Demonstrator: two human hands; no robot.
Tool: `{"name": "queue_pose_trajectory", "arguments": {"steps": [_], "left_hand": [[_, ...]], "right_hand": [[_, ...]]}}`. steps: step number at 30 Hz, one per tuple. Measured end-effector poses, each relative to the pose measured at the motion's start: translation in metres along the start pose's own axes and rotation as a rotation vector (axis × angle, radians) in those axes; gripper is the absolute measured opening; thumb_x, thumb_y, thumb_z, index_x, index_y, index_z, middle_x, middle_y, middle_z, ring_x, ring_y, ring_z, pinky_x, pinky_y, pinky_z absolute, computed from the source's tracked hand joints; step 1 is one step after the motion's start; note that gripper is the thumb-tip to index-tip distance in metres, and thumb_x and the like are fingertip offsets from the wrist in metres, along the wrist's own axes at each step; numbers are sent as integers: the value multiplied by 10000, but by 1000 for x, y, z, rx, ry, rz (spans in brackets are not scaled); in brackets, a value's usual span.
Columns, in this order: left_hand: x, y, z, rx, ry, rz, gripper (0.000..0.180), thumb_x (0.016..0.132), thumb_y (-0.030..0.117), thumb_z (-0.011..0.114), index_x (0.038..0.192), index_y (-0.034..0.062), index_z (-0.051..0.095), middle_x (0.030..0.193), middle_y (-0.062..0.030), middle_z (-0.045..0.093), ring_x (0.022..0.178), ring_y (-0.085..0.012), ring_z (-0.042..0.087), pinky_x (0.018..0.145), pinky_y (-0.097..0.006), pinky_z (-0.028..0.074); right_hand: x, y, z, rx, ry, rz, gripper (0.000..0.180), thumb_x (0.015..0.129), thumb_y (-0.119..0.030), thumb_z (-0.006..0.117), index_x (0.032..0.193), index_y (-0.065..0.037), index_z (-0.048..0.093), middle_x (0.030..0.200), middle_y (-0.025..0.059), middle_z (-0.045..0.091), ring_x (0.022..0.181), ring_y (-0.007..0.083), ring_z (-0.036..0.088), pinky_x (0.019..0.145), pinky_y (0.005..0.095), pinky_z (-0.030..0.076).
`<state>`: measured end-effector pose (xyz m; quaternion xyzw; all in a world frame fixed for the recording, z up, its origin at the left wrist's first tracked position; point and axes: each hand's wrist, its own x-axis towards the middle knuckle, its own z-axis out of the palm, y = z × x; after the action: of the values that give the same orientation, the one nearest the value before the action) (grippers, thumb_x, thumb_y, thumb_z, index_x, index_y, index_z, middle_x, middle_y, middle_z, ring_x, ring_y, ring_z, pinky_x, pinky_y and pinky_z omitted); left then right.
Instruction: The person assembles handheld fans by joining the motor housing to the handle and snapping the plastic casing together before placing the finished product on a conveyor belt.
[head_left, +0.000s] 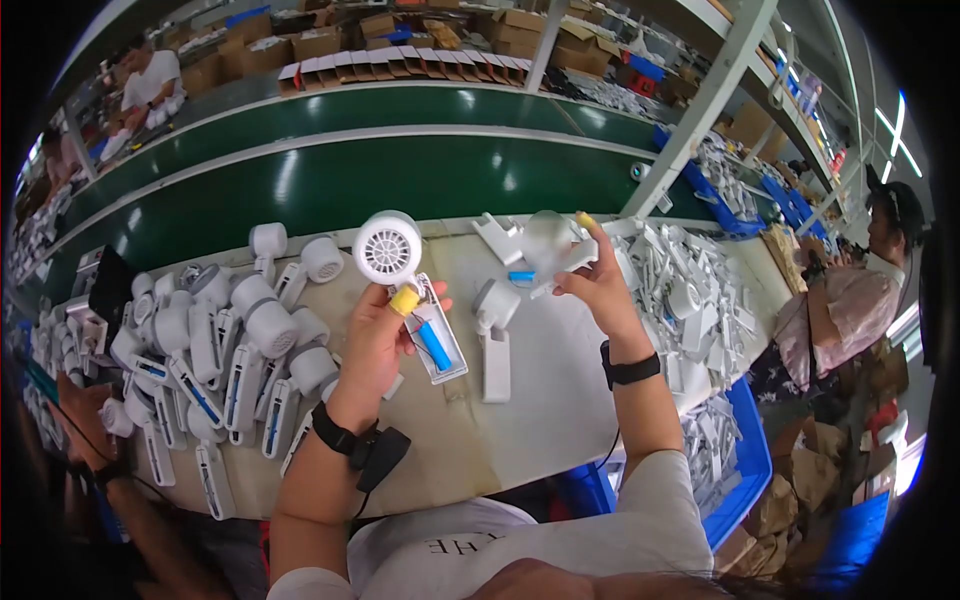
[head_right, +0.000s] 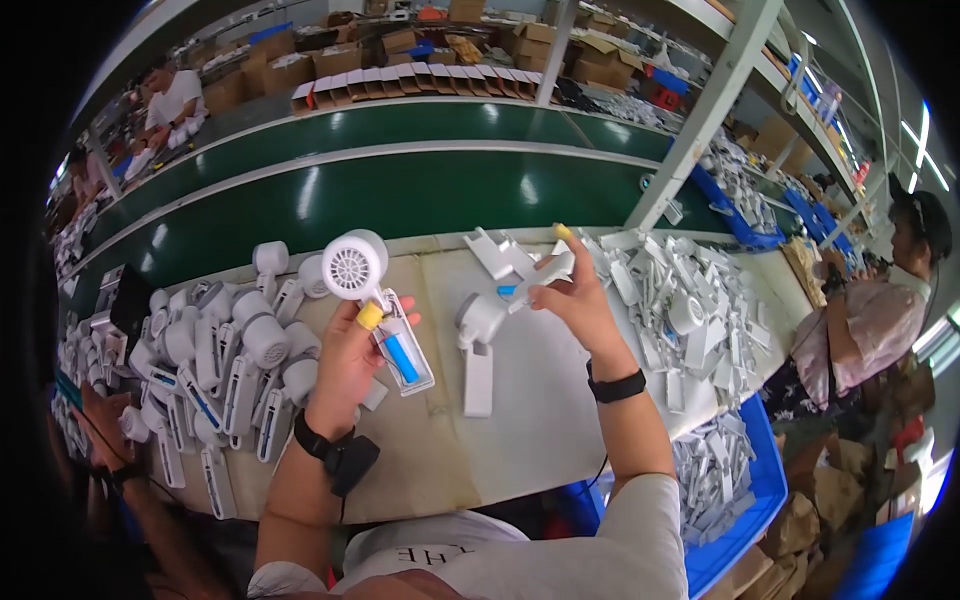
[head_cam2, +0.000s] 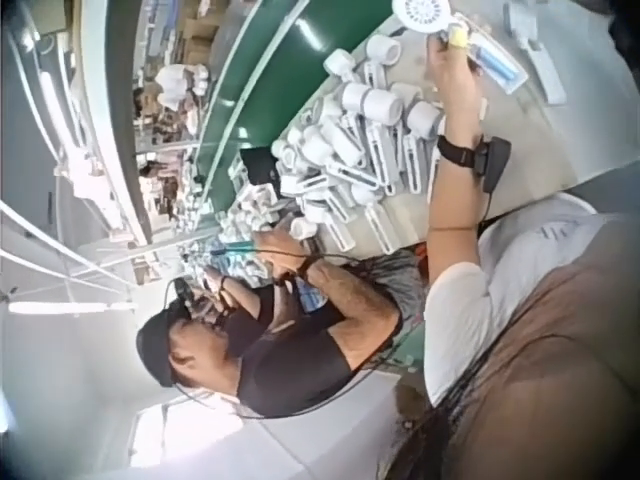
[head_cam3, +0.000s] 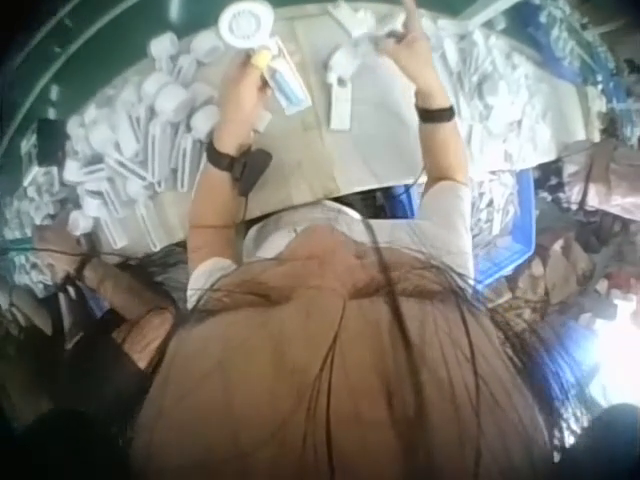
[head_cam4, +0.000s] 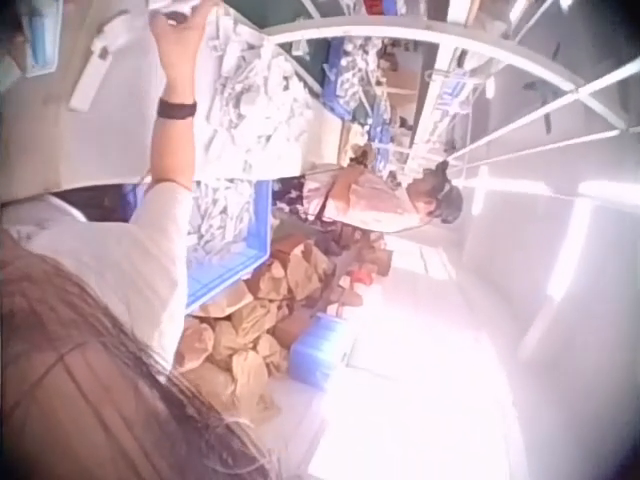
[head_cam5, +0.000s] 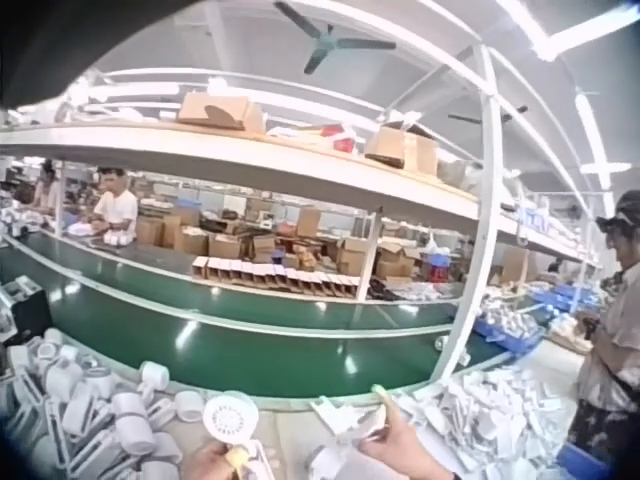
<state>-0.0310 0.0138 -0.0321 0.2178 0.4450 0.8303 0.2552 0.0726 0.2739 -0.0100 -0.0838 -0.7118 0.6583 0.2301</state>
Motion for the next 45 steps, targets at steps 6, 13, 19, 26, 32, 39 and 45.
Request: {"name": "queue_pose_trajectory", "arguments": {"steps": [6, 13, 19, 26, 32, 39, 45], "left_hand": [[5, -19, -1, -23, -42, -62, 302, 895, 219, 528, 1140, 44, 504, 1083, -124, 606, 911, -174, 626, 545, -195, 466], [-4, -34, 7, -109, -96, -117, 320, 883, 175, 540, 1152, 4, 510, 1139, -128, 568, 977, -207, 585, 770, -337, 523], [-10, -39, 7, -129, -42, -121, 340, 879, 140, 492, 1192, 9, 472, 1191, -130, 531, 1013, -232, 573, 803, -358, 510], [-9, -47, 12, -160, 2, -75, 340, 903, 180, 493, 1206, 30, 456, 1225, -134, 504, 1058, -242, 545, 848, -384, 485], [-9, -47, 6, -247, 32, -22, 329, 888, 145, 531, 1193, 30, 483, 1206, -113, 528, 1026, -207, 558, 841, -355, 489], [-12, -49, 13, -253, 42, 71, 305, 896, 117, 508, 1179, 6, 492, 1163, -109, 554, 1023, -186, 560, 860, -315, 472], [-17, -48, 14, -130, 62, 135, 361, 802, -37, 493, 1162, -28, 501, 1153, -125, 562, 1036, -198, 556, 889, -314, 448]], "right_hand": [[-56, 19, -68, -251, -152, 293, 451, 685, 19, 651, 1101, -80, 505, 1115, 72, 521, 1030, 165, 507, 883, 301, 408], [-83, 13, -48, -1238, -384, 157, 487, 699, -250, 682, 1092, -12, 519, 1100, 181, 524, 1015, 344, 508, 881, 392, 409], [-87, 38, -39, -1201, -206, 0, 349, 810, -133, 529, 1132, -2, 494, 1070, 191, 543, 902, 373, 556, 816, 418, 443], [-55, 11, -4, 329, -109, 193, 281, 823, -45, 427, 1090, -14, 510, 990, 59, 577, 825, 195, 597, 749, 333, 469], [-50, 0, 69, -139, -175, -70, 302, 771, 43, 498, 1064, -29, 517, 1077, 80, 578, 875, 198, 586, 797, 318, 441], [-60, 7, 94, -552, -178, -624, 425, 602, 73, 589, 1004, -45, 517, 1180, 130, 558, 837, 283, 552, 740, 325, 435], [-62, 2, 93, -678, -191, -682, 511, 552, 61, 610, 1041, -33, 495, 1152, 135, 551, 882, 307, 557, 768, 360, 462]]}}
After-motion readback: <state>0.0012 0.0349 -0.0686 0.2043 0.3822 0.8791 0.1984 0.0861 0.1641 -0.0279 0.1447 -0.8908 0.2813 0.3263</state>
